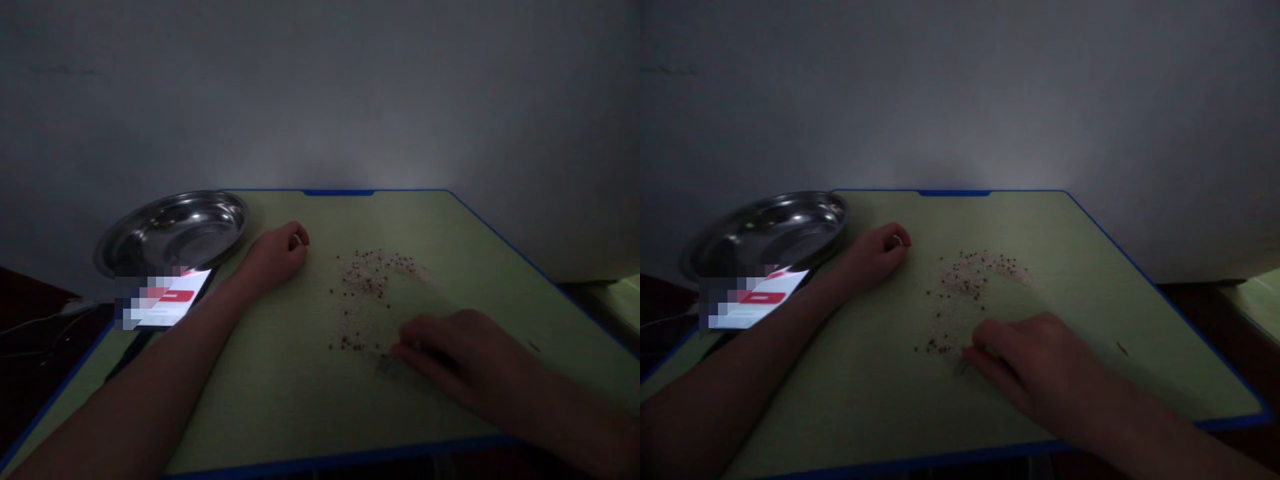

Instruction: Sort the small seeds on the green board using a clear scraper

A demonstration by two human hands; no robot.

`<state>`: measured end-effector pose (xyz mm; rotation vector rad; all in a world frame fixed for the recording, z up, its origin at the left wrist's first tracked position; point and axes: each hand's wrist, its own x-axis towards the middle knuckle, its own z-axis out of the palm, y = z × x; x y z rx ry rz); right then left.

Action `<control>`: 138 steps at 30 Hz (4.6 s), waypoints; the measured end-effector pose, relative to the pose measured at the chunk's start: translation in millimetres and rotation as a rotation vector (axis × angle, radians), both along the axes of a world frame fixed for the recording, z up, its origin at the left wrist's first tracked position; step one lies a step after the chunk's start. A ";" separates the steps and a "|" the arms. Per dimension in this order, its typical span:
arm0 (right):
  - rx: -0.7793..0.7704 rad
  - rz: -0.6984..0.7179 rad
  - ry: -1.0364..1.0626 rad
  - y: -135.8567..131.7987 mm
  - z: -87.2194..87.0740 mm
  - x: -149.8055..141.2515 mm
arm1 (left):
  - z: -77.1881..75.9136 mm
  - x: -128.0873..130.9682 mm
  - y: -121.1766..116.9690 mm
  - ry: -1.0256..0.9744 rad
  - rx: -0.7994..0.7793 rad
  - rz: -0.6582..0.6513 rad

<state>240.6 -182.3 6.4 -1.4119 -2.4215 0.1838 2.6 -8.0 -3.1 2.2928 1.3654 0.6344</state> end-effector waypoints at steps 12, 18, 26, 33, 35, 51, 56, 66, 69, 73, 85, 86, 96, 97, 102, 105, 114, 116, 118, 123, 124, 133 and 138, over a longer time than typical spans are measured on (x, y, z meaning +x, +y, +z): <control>0.096 -0.062 -0.096 15.2 -7.0 19.8 | 2.1 1.2 -1.6 0.007 -0.012 0.010; 0.005 0.009 -0.053 8.6 -4.1 10.3 | 2.3 -0.4 -1.6 0.010 -0.012 0.017; 0.002 -0.006 -0.018 -3.5 -4.9 14.8 | 1.0 0.8 -0.3 0.003 0.005 0.005; -0.039 0.035 -0.058 -11.3 -3.7 3.4 | -0.4 0.7 -0.3 0.001 0.008 0.007; -0.031 0.023 -0.051 -11.9 -2.4 4.5 | -1.6 0.4 0.4 -0.008 0.008 0.006; -0.082 0.056 -0.053 -25.7 0.2 -0.1 | -1.1 0.5 -0.4 -0.009 0.023 -0.010; -0.062 0.061 -0.051 -30.8 0.6 -2.1 | -0.2 1.4 -1.4 -0.011 0.020 -0.002; -0.109 0.066 -0.031 -31.8 -0.5 -7.1 | -2.4 0.7 -1.0 -0.011 0.050 -0.020; -0.156 0.087 -0.025 -31.7 2.1 -12.4 | -1.4 0.8 -1.1 -0.007 0.040 -0.019; -0.139 0.095 -0.015 -30.2 5.6 -16.3 | -1.7 0.4 -0.7 -0.019 0.045 -0.023; -0.013 0.008 -0.023 -1.1 -12.2 -7.9 | -0.4 0.3 -3.1 -0.006 0.026 -0.021; 0.004 -0.003 -0.041 4.5 -12.6 -4.8 | -0.4 0.3 -3.1 -0.003 0.027 -0.024; 0.042 -0.113 -0.040 17.3 -2.8 -3.8 | -2.3 -1.7 -3.4 0.015 0.008 -0.022; 0.017 -0.090 -0.030 13.6 -3.6 -11.5 | -2.3 -2.0 -3.6 0.022 0.008 -0.020; 0.034 -0.019 -0.042 8.9 -9.3 -42.7 | -2.0 -3.3 -3.7 0.045 0.014 -0.018; 0.025 -0.093 -0.096 19.7 -9.5 -38.6 | -2.1 -3.6 -3.1 0.055 0.011 -0.013; 0.052 -0.151 -0.030 31.9 -2.0 -19.9 | -3.0 -3.4 -4.6 0.047 0.020 -0.027; 0.028 -0.116 -0.002 27.6 -2.1 -29.6 | -2.6 -3.0 -5.0 0.046 0.015 -0.017; 0.019 -0.102 0.003 24.0 -2.6 -40.2 | -2.7 -2.8 -4.9 0.048 0.008 -0.008; 0.056 -0.108 -0.043 23.6 -4.9 -53.4 | -5.6 -3.4 -3.0 0.042 0.016 -0.007; 0.056 -0.114 -0.047 25.0 -5.9 -53.2 | -6.3 -3.7 -2.6 0.040 0.016 -0.009; 0.037 -0.164 -0.012 40.8 -11.3 -42.3 | -7.1 -3.1 -3.4 0.054 0.020 -0.005; 0.069 -0.128 -0.024 40.6 -9.6 -54.7 | -4.3 -3.1 -5.1 0.068 0.012 0.000</control>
